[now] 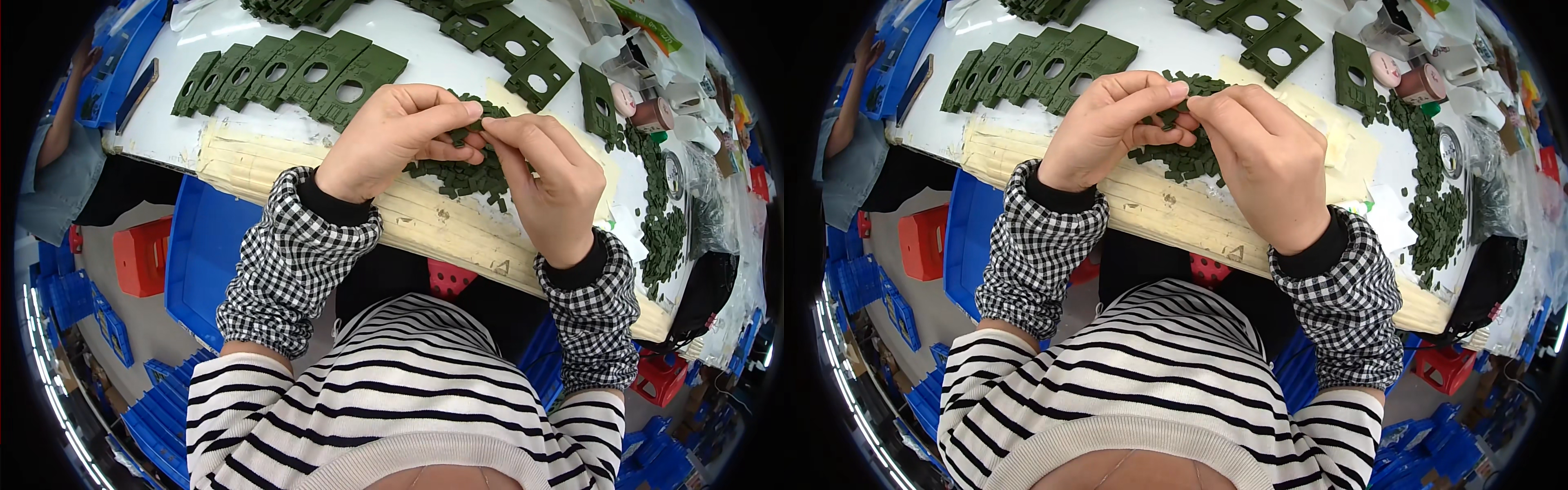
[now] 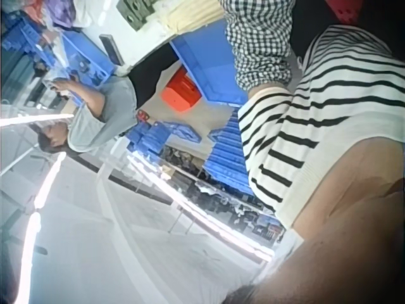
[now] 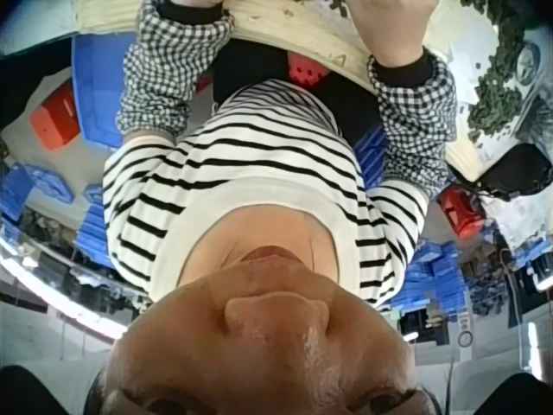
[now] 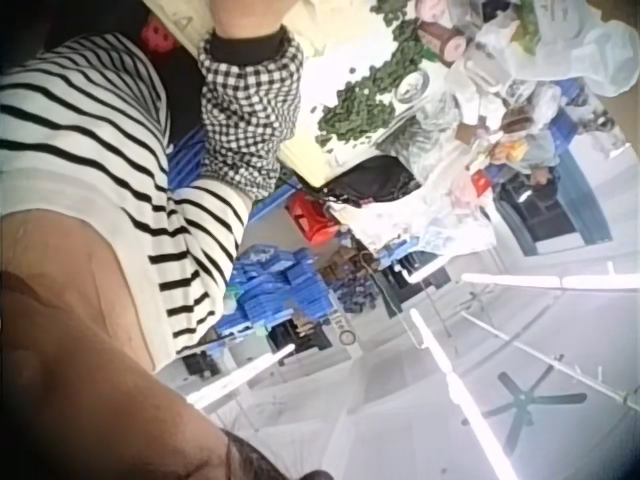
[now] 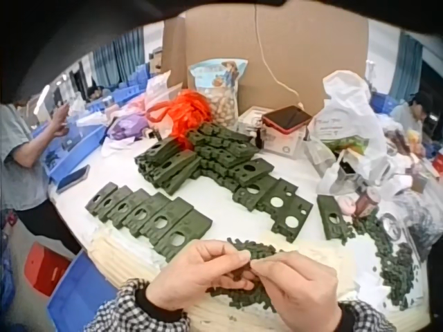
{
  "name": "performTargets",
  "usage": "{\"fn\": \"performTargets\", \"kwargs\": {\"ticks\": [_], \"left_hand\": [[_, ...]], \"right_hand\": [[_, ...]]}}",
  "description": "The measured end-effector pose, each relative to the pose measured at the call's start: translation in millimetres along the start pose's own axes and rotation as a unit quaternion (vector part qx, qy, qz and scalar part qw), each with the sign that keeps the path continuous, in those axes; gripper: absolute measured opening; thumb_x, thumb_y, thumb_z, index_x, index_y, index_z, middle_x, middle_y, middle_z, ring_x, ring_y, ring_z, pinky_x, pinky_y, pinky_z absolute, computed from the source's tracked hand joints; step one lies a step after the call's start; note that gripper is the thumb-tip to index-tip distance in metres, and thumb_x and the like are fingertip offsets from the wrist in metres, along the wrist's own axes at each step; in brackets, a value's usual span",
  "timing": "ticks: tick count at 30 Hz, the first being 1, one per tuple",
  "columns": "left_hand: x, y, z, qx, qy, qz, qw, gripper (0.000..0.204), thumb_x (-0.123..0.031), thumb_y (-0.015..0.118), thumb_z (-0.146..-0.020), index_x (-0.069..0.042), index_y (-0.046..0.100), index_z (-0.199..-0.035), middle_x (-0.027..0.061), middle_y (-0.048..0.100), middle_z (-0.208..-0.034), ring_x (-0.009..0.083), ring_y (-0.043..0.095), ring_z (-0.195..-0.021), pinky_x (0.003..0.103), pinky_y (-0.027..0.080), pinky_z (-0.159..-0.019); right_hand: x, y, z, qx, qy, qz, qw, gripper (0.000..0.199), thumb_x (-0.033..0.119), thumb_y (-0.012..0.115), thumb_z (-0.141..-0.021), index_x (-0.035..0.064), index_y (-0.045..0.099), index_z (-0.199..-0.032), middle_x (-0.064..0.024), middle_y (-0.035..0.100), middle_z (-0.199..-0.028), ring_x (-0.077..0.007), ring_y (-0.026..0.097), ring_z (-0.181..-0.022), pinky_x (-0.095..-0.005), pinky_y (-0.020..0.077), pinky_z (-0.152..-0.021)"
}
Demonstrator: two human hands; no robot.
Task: Applying green decorative flocking or moss to plastic toy model parts using a glue bottle.
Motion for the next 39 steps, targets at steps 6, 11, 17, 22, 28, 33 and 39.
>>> {"fn": "performTargets", "kwargs": {"ticks": [6, 11, 17, 22, 28, 33, 39], "left_hand": [[-0.8, -0.7, 0.0, 0.009, -0.008, 0.008, 1.0, 0.021, -0.02, 0.062, -0.096, 0.0, 0.069, -0.093, 0.0067, 0.068, -0.084, 0.0137, 0.07, -0.078, 0.022, 0.059, -0.073], [1.2, -0.5, -0.9, 0.001, 0.02, -0.009, 1.0, 0.021, -0.018, 0.063, -0.096, 0.001, 0.069, -0.098, 0.0072, 0.068, -0.087, 0.0147, 0.071, -0.079, 0.02, 0.059, -0.073], [5.0, -1.0, -2.7, 0.002, 0.014, -0.002, 1.0, 0.021, -0.017, 0.062, -0.096, 0.003, 0.068, -0.103, 0.0075, 0.069, -0.092, 0.0141, 0.07, -0.084, 0.021, 0.059, -0.076], [4.7, 0.2, -1.9, -0.004, 0.006, -0.006, 1.0, 0.023, -0.017, 0.062, -0.096, 0.003, 0.067, -0.105, 0.008, 0.069, -0.094, 0.0141, 0.069, -0.086, 0.021, 0.059, -0.077], [2.8, -1.2, -0.2, -0.019, 0.01, -0.026, 0.999, 0.028, -0.021, 0.059, -0.098, 0.004, 0.066, -0.111, 0.011, 0.069, -0.095, 0.0163, 0.07, -0.088, 0.023, 0.059, -0.08], [0.3, -3.0, 0.3, -0.015, 0.013, 0.003, 1.0, 0.033, -0.021, 0.054, -0.1, 0.005, 0.062, -0.119, 0.0129, 0.068, -0.101, 0.0161, 0.068, -0.095, 0.026, 0.057, -0.087], [5.4, -4.7, 0.2, 0.005, 0.037, 0.008, 0.999, 0.034, -0.013, 0.052, -0.099, 0.005, 0.055, -0.129, 0.0142, 0.066, -0.114, 0.0157, 0.066, -0.103, 0.027, 0.055, -0.093]], "right_hand": [[1.2, -1.7, 0.3, 0.006, 0.04, -0.023, 0.999, 0.012, -0.002, 0.071, -0.079, 0.0018, 0.069, -0.091, -0.0063, 0.066, -0.08, -0.0176, 0.067, -0.066, -0.0259, 0.0534, -0.056], [0.2, 1.7, 2.1, -0.008, 0.01, 0.029, 0.999, 0.011, 0.0, 0.072, -0.08, 0.0009, 0.069, -0.09, -0.0065, 0.067, -0.079, -0.0178, 0.066, -0.064, -0.0263, 0.0529, -0.055], [1.4, 2.7, 2.2, -0.009, 0.02, 0.027, 0.999, 0.011, 0.001, 0.073, -0.079, 0.0004, 0.069, -0.089, -0.0065, 0.066, -0.076, -0.0175, 0.066, -0.061, -0.026, 0.0525, -0.053], [-2.9, 4.2, 2.4, -0.021, 0.055, -0.051, 0.997, 0.012, -0.001, 0.072, -0.08, -0.0004, 0.071, -0.091, -0.0086, 0.068, -0.077, -0.0155, 0.066, -0.061, -0.0249, 0.0529, -0.054], [-3.2, 1.0, 0.6, -0.034, 0.1, -0.059, 0.993, 0.015, -0.001, 0.071, -0.081, -0.0001, 0.072, -0.096, -0.0108, 0.07, -0.081, -0.0148, 0.067, -0.064, -0.0245, 0.0539, -0.057], [-4.4, 0.6, 2.0, -0.013, 0.079, 0.003, 0.997, 0.015, 0.0, 0.071, -0.082, 0.0009, 0.071, -0.096, -0.0089, 0.068, -0.083, -0.0166, 0.065, -0.064, -0.0252, 0.0526, -0.056], [-1.9, 1.5, 1.6, 0.006, 0.053, -0.005, 0.999, 0.012, 0.003, 0.073, -0.081, 0.0034, 0.07, -0.092, -0.0056, 0.061, -0.082, -0.0163, 0.064, -0.063, -0.0269, 0.0514, -0.054]]}}
Point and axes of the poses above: each hand's wrist, its own z-axis away from the middle knuckle, its own y-axis out of the palm, x = y × z, the point moved 1 cm from there along -z, towards the middle knuckle
